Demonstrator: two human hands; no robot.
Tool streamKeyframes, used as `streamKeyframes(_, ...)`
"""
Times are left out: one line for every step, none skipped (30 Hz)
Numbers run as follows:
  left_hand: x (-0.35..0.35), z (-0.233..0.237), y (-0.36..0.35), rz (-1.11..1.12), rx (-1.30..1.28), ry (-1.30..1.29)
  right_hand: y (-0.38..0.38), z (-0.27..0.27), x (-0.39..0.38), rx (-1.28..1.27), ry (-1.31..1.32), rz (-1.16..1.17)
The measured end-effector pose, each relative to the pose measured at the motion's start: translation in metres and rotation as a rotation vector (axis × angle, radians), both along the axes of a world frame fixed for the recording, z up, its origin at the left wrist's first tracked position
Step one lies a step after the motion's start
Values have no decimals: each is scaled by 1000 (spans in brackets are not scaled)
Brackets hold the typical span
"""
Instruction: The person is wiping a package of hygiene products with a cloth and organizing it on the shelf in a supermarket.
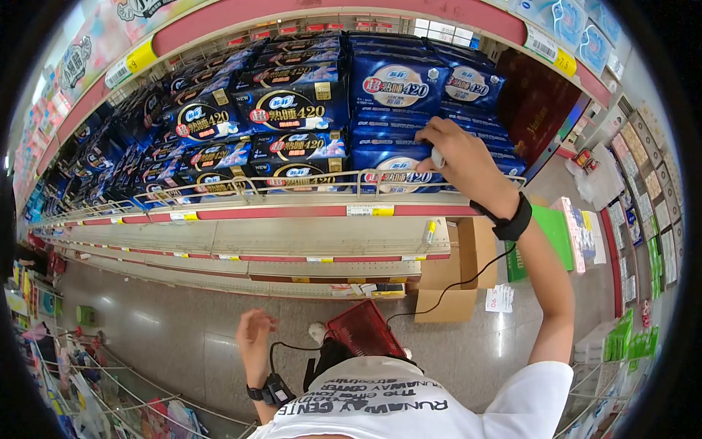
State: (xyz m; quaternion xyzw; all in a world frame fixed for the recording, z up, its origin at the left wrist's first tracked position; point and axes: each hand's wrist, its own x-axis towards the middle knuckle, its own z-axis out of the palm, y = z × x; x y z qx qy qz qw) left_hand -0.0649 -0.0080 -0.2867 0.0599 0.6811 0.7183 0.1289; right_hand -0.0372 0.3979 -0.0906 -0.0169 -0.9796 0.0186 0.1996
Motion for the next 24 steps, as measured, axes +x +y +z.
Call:
streamKeyframes(2,1,0,-5,-2,-16,2,-2,0,47,6,19)
streamKeyframes(3,2,1,-8,-6,-19,-2,3,-2,61,-46,-12)
streamKeyframes(4,3,2,-14,6,-14,-6,4,-3,57,-48,-15)
streamKeyframes(4,4,3,-21,17,-8,-9,4,-4,60,-31,-15)
streamKeyframes(4,6,6,-24,14,-8,-10,4,-4,64,-14,-16)
streamKeyframes(4,8,8,-24,16,19,-8,2,-3,70,8,-9)
streamKeyframes(3,9,11,-23,18,45,-9,2,-2,69,8,-11)
streamKeyframes(3,10,13,-25,18,46,-10,2,-1,50,20,-51)
streamKeyframes(1,10,15,-26,49,62,-11,2,0,30,32,-90)
streamKeyframes(0,11,16,-28,81,78,-10,1,1,29,34,-92)
streamKeyframes(-1,13,18,-28,80,80,-7,0,2,-5,54,-82)
streamKeyframes(-2,15,19,-59,60,105,-4,-1,2,-39,75,-72)
streamKeyframes(-4,18,21,-88,40,132,-1,-1,2,-39,77,-70)
streamKeyframes(-5,22,25,-84,41,134,2,-1,0,-60,155,-63)
streamKeyframes(-7,28,29,-93,49,168,6,0,-1,-82,233,-56)
streamKeyframes(-9,33,33,-102,57,200,9,6,0,-85,290,-14)
streamKeyframes(-10,37,38,-98,57,202,13,13,1,-86,292,-10)
streamKeyframes(-11,41,44,-109,60,256,16,22,3,-169,331,27)
streamKeyframes(-12,45,49,-122,63,308,15,31,6,-254,369,63)
streamKeyframes(-12,50,55,-124,59,309,9,39,14,-361,364,74)
streamKeyframes(-11,57,61,-192,127,308,-1,45,23,-363,365,72)
streamKeyframes(-10,63,68,-262,195,307,-14,50,32,-429,318,79)
streamKeyframes(-10,71,79,-266,193,306,-26,53,41,-494,270,85)
streamKeyframes(-10,78,91,-383,413,184,-37,54,49,-658,165,146)
